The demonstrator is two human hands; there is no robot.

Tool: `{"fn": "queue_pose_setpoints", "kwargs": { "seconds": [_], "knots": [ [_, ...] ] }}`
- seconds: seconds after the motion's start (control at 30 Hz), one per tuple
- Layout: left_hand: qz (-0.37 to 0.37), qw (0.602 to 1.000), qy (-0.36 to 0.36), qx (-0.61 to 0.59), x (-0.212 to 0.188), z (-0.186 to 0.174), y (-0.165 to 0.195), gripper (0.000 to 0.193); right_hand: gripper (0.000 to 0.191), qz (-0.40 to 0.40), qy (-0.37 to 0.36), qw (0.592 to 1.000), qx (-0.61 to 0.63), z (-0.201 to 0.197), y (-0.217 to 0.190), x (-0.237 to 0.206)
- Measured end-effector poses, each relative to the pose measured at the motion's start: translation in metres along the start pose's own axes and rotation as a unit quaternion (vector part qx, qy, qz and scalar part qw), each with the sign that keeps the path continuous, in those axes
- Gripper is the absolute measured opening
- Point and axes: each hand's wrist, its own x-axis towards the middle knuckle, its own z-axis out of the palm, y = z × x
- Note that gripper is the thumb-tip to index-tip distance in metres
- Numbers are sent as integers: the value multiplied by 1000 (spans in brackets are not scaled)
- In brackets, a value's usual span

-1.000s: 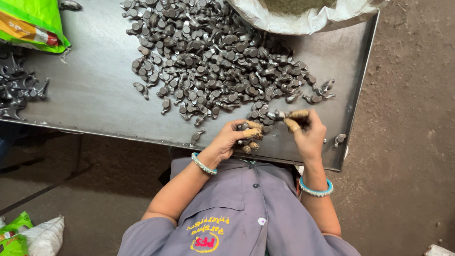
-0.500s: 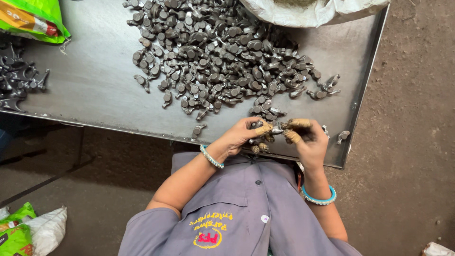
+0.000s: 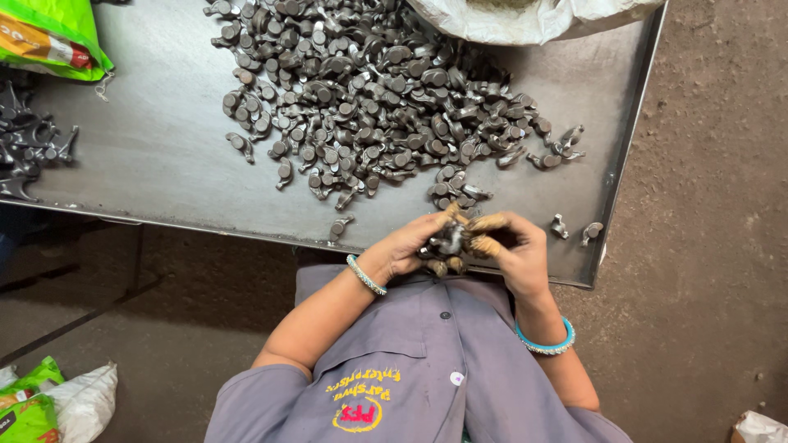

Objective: The person stands at a metal table covered with small dark metal castings, picks up handfuls of the parts, turns and inspects them by hand, and places selected pieces into a sack on the table while another person pours more castings from a bag onto the table.

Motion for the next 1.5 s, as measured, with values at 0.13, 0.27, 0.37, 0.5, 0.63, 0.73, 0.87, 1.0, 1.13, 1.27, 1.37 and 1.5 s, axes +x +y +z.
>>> {"fn": "queue_pose_setpoints", "kwargs": {
  "seconds": [0.13, 0.27, 0.37, 0.5, 0.63, 0.73, 0.87, 1.0, 1.13, 1.27, 1.37, 1.5],
  "knots": [
    [35, 998, -25, -54, -13, -5, 15, 37, 34, -142, 49, 928, -342, 12, -26, 21],
    [99, 993, 48, -35, -22, -6, 27, 37, 50, -157, 28, 860, -484, 21, -28, 45],
    [119, 991, 68, -8, -31, -12, 39, 35, 47, -178, 16, 844, -506, 19, -18, 50],
    [130, 987, 97, -8, -36, -14, 43, 33, 38, -154, 34, 846, -509, 2, 3, 51],
    [127, 988, 87, -11, -36, -14, 42, 34, 39, -65, 46, 995, -58, -20, 21, 41],
    [122, 990, 67, -18, -32, -13, 38, 34, 43, -34, 53, 984, 165, -30, 29, 27],
    [97, 992, 79, -20, -26, -11, 35, 35, 41, -10, 47, 969, 244, -34, 34, 16],
    [98, 994, 56, -12, -25, -8, 33, 36, 33, 25, 51, 965, 256, -35, 34, 13],
    [94, 994, 52, 10, -25, -7, 29, 41, 32, 50, 19, 963, 264, -26, 27, 11],
    [89, 995, 41, 0, -21, -11, 15, 48, 23, 80, 6, 993, 83, 1, 18, 14],
    [100, 995, 26, -11, -18, -9, 9, 50, 24, 16, -2, 996, -83, 17, 9, 18],
    [108, 994, 20, -2, -22, 9, 29, 50, 13, -35, 120, 975, -184, 19, -6, 34]
  ]
}}
